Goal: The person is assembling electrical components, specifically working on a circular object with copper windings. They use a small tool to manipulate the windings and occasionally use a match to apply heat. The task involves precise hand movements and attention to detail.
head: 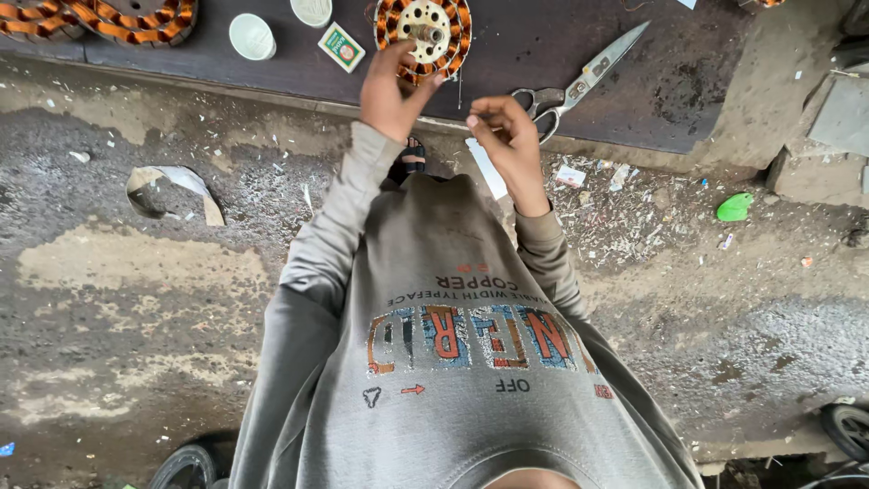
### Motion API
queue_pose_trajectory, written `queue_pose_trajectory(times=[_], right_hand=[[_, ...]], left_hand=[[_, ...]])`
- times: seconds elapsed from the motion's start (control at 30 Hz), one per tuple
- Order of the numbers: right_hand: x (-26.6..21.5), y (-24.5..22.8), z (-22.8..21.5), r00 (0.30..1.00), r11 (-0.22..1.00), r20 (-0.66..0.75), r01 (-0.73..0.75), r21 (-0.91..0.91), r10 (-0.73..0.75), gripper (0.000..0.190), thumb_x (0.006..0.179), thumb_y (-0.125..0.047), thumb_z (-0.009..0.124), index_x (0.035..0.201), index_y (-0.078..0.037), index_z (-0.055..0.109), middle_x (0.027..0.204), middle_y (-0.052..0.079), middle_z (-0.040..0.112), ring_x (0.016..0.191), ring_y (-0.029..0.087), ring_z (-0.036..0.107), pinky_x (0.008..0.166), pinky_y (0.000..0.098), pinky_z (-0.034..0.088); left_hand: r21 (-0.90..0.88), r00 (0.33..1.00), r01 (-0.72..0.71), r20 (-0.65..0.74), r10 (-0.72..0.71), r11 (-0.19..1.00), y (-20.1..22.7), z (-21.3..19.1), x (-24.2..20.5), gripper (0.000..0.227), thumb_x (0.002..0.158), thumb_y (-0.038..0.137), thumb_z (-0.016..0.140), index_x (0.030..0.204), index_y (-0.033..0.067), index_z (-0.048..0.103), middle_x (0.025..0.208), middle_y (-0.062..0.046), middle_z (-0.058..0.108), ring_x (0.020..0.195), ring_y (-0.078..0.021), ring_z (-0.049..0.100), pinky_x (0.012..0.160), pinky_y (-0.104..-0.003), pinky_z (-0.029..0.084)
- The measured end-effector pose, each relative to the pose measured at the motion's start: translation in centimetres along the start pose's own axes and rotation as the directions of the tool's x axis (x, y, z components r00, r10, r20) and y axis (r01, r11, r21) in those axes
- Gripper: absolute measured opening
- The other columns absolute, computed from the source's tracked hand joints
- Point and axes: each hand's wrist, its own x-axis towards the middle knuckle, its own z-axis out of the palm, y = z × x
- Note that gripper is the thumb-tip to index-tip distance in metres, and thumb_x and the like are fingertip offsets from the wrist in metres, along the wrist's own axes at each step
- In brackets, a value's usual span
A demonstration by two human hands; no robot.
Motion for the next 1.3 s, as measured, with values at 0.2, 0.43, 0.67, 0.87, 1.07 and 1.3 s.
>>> queue_pose_trajectory(times=[0.2, 0.43, 0.67, 0.87, 1.07, 1.3], right_hand=[[2.8, 0.3, 2.6, 0.996, 0.996, -0.023, 0.082, -0.024, -0.083, 0.040, 0.099, 0.004, 0.070, 0.135, -0.004, 0.057, 0.127, 0.003, 0.066, 0.098, 0.008, 0.066, 0.076, 0.0212, 0.051], [4.2, -1.1, 6.0, 0.986, 0.961, 0.091, 0.156, -0.228, -0.138, 0.059, 0.088, 0.011, 0.070, 0.142, -0.006, 0.056, 0.148, 0.007, 0.056, 0.104, 0.014, 0.068, 0.081, 0.0274, 0.056], [3.2, -1.5, 8.4, 0.967, 0.915, 0.168, 0.236, -0.327, -0.189, 0.056, 0.087, 0.010, 0.067, 0.141, -0.004, 0.055, 0.150, 0.012, 0.053, 0.103, 0.017, 0.069, 0.082, 0.0286, 0.056], [4.6, 0.5, 7.1, 0.954, 0.919, 0.267, 0.223, -0.325, -0.137, 0.022, 0.098, 0.001, 0.075, 0.110, -0.002, 0.057, 0.098, 0.006, 0.065, 0.079, 0.014, 0.065, 0.069, 0.0287, 0.051], [3.7, 1.9, 4.6, 0.941, 0.941, 0.268, 0.265, -0.210, -0.205, 0.022, 0.097, 0.005, 0.075, 0.113, -0.002, 0.062, 0.095, 0.007, 0.061, 0.078, 0.012, 0.057, 0.067, 0.0273, 0.049], [2.7, 1.3, 3.5, 0.959, 0.978, 0.261, 0.053, 0.204, -0.106, 0.021, 0.102, 0.006, 0.066, 0.121, -0.001, 0.059, 0.120, 0.003, 0.064, 0.095, 0.007, 0.059, 0.081, 0.0248, 0.050]], left_hand=[[-0.186, 0.970, 0.193, 0.183, -0.159, 0.963, -1.5, 1.3, -0.1, 0.009, 0.101, 0.007, 0.072, 0.109, 0.0021, 0.073, 0.089, -0.008, 0.076, 0.073, -0.0161, 0.072, 0.066, -0.030, 0.056], [-0.211, 0.973, 0.094, 0.225, -0.045, 0.973, 1.3, -4.5, -3.4, 0.023, 0.102, 0.001, 0.064, 0.125, 0.0020, 0.068, 0.108, -0.010, 0.072, 0.079, -0.0154, 0.072, 0.066, -0.027, 0.054], [-0.167, 0.986, 0.119, 0.133, -0.098, 0.979, 0.6, -6.0, -3.4, 0.030, 0.100, -0.001, 0.065, 0.129, 0.0040, 0.066, 0.114, -0.008, 0.075, 0.073, -0.0094, 0.068, 0.063, -0.025, 0.052], [-0.197, 0.975, 0.209, 0.119, -0.189, 0.958, -0.4, -5.3, -3.9, 0.039, 0.099, 0.002, 0.073, 0.134, 0.0048, 0.056, 0.097, -0.003, 0.078, 0.066, -0.0055, 0.061, 0.062, -0.023, 0.049], [-0.259, 0.983, 0.098, 0.178, -0.052, 0.961, -1.1, -4.7, -3.8, 0.017, 0.107, 0.002, 0.067, 0.124, 0.0038, 0.069, 0.105, -0.007, 0.079, 0.092, -0.0104, 0.077, 0.077, -0.024, 0.059], [-0.247, 0.968, 0.170, 0.223, -0.114, 0.954, 0.9, -4.1, -3.3, 0.019, 0.102, 0.005, 0.069, 0.120, 0.0010, 0.069, 0.101, -0.008, 0.075, 0.078, -0.0087, 0.071, 0.067, -0.022, 0.056]])
